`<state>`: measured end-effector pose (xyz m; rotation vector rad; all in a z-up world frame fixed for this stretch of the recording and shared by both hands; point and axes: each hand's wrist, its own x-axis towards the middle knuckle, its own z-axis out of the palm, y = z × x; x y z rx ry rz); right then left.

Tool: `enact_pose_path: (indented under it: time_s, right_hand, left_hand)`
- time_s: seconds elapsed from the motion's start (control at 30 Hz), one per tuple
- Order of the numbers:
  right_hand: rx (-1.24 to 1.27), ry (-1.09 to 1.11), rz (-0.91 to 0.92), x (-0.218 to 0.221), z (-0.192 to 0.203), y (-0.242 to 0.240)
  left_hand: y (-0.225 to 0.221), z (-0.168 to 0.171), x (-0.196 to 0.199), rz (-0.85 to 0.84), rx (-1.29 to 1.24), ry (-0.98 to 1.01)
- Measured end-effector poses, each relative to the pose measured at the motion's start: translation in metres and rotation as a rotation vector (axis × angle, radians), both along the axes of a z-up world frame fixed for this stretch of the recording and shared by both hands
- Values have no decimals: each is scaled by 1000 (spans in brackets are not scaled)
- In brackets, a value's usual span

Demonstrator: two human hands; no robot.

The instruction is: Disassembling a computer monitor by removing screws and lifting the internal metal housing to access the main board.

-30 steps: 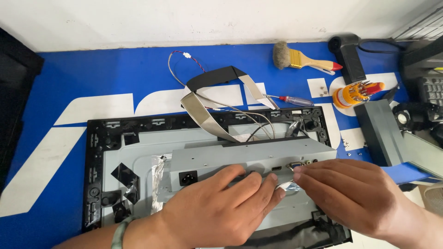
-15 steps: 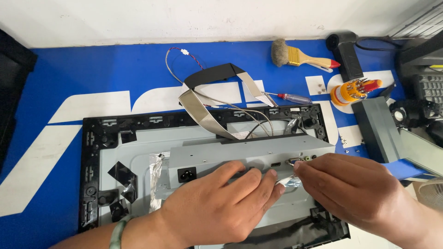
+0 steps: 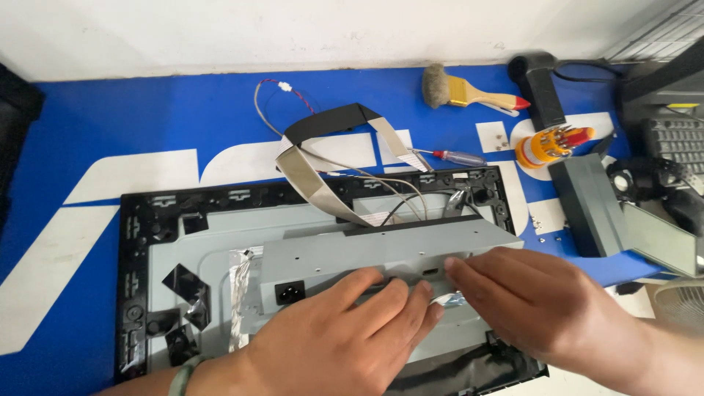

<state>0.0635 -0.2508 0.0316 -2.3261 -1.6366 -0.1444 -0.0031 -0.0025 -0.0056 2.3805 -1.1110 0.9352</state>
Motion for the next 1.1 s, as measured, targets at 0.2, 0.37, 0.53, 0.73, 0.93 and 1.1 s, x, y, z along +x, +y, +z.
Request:
enact_pose_path:
  time_s: [0.2,0.37,0.53,0.73,0.93,1.1]
  right_hand:
    - [52,-119,3,-8,-9,0]
    - [55,-148,-2,-6,-9,0]
    - [118,-121,-56,18,0,-16]
    - [219,-215,-316,74,4,-60]
    - [215,-167,-344,134,-18,-98]
    - [191,-100,-374,147,-33,-111]
  left_hand:
    - [8,-13,-2,-64,198,48]
    - [12,-15,-4,-72,293,60]
    - [12,-8,-3,-19,156,93]
    - [31,-17,0,-125,500,63]
    - [32,-29,0,-83,471,28]
    - [37,-35,3,-86,458,-24]
